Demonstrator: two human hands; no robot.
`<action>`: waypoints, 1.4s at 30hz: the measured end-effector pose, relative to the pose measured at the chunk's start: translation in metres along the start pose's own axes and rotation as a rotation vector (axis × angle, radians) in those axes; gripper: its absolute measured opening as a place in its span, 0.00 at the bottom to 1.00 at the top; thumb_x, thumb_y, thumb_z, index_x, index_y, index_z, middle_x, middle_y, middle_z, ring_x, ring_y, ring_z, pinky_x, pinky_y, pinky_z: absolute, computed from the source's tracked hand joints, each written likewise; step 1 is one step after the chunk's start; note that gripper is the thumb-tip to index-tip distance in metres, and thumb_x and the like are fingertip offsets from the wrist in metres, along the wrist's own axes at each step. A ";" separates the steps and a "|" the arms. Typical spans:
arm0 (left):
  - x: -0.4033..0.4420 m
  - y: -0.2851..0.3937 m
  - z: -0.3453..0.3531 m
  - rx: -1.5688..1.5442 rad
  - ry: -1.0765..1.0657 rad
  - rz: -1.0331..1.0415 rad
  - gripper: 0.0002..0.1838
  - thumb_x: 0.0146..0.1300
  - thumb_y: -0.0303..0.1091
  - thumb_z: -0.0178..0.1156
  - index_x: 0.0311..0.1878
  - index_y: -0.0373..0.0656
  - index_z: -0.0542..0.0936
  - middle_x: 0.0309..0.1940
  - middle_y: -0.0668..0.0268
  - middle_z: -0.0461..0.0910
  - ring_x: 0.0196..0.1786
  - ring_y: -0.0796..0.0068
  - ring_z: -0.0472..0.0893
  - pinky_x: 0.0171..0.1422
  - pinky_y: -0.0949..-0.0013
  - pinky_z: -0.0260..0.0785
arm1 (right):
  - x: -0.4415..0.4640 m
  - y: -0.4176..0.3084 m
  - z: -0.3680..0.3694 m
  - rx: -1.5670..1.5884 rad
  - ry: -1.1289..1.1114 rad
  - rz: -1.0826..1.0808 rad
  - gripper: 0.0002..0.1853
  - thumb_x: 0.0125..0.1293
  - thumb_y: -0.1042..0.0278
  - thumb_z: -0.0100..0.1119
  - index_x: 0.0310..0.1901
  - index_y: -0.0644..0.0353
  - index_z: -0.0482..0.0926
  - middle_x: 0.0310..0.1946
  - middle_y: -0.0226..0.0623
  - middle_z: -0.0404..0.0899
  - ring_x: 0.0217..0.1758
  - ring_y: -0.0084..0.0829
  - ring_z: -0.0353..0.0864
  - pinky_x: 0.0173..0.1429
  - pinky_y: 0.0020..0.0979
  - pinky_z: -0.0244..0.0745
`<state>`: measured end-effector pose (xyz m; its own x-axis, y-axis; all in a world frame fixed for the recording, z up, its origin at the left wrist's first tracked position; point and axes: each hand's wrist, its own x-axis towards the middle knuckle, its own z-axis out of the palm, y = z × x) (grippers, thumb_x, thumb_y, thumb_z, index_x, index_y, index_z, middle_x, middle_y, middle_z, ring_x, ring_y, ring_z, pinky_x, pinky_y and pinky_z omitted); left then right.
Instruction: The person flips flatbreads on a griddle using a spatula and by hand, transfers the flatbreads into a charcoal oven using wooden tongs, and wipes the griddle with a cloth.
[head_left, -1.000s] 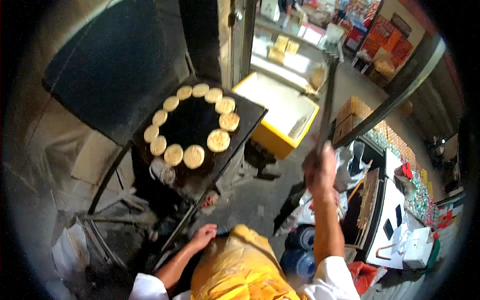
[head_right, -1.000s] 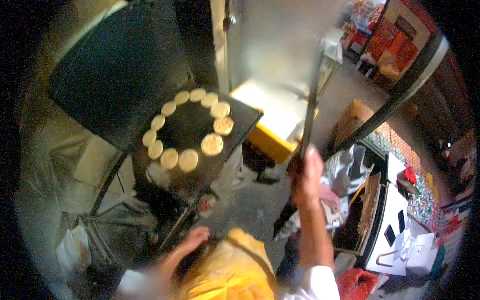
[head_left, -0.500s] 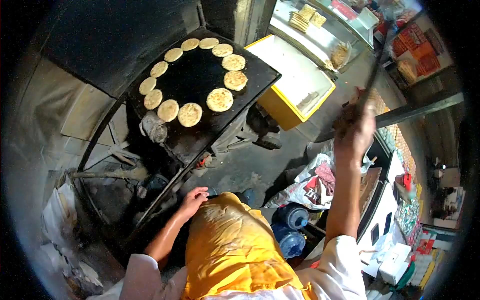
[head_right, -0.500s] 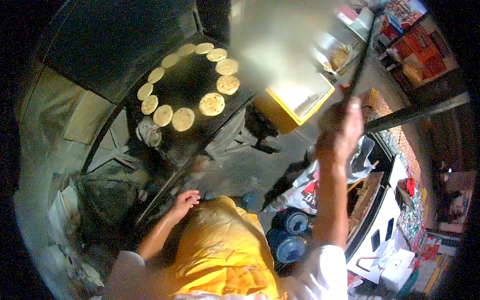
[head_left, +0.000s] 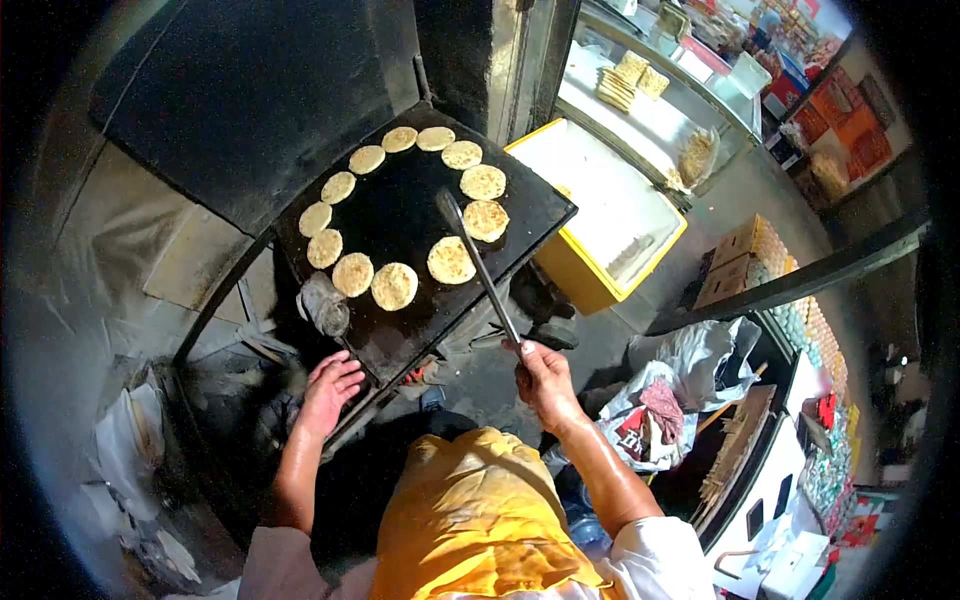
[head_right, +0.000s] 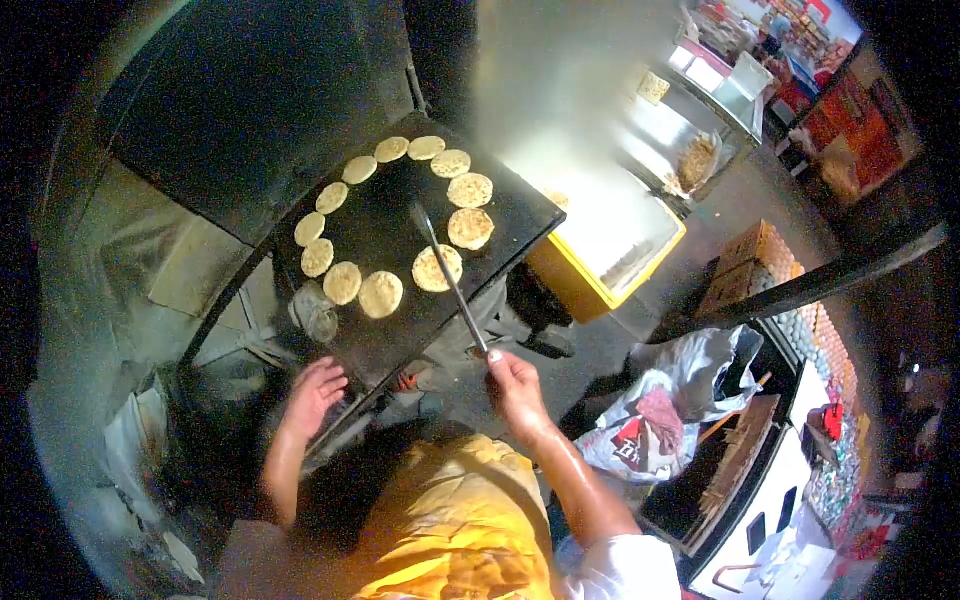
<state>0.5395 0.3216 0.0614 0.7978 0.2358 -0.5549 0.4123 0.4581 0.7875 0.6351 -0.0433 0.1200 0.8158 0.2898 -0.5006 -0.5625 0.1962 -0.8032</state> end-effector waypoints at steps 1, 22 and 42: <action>0.008 0.010 -0.007 0.002 -0.005 -0.004 0.20 0.69 0.43 0.56 0.60 0.46 0.73 0.49 0.63 0.81 0.49 0.68 0.82 0.51 0.65 0.73 | 0.006 -0.004 0.003 0.035 0.005 -0.005 0.20 0.74 0.49 0.49 0.51 0.59 0.79 0.15 0.18 0.55 0.14 0.15 0.48 0.19 0.23 0.43; 0.237 0.124 -0.120 -0.056 0.044 0.050 0.32 0.73 0.51 0.47 0.72 0.42 0.58 0.70 0.57 0.62 0.72 0.61 0.62 0.73 0.56 0.56 | 0.194 0.037 0.147 -0.939 -0.202 -0.443 0.11 0.62 0.78 0.47 0.43 0.75 0.75 0.20 0.37 0.70 0.24 0.29 0.68 0.29 0.34 0.66; 0.317 0.153 -0.165 0.307 -0.031 0.037 0.29 0.65 0.53 0.58 0.66 0.51 0.70 0.64 0.67 0.70 0.64 0.72 0.69 0.64 0.60 0.62 | 0.209 0.013 0.247 -0.679 -0.162 0.018 0.17 0.73 0.68 0.46 0.57 0.71 0.72 0.21 0.28 0.72 0.20 0.19 0.66 0.24 0.24 0.60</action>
<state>0.7826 0.6081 -0.0384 0.8256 0.2193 -0.5199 0.4930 0.1680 0.8537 0.7647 0.2510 0.0849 0.7469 0.4340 -0.5037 -0.3240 -0.4241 -0.8457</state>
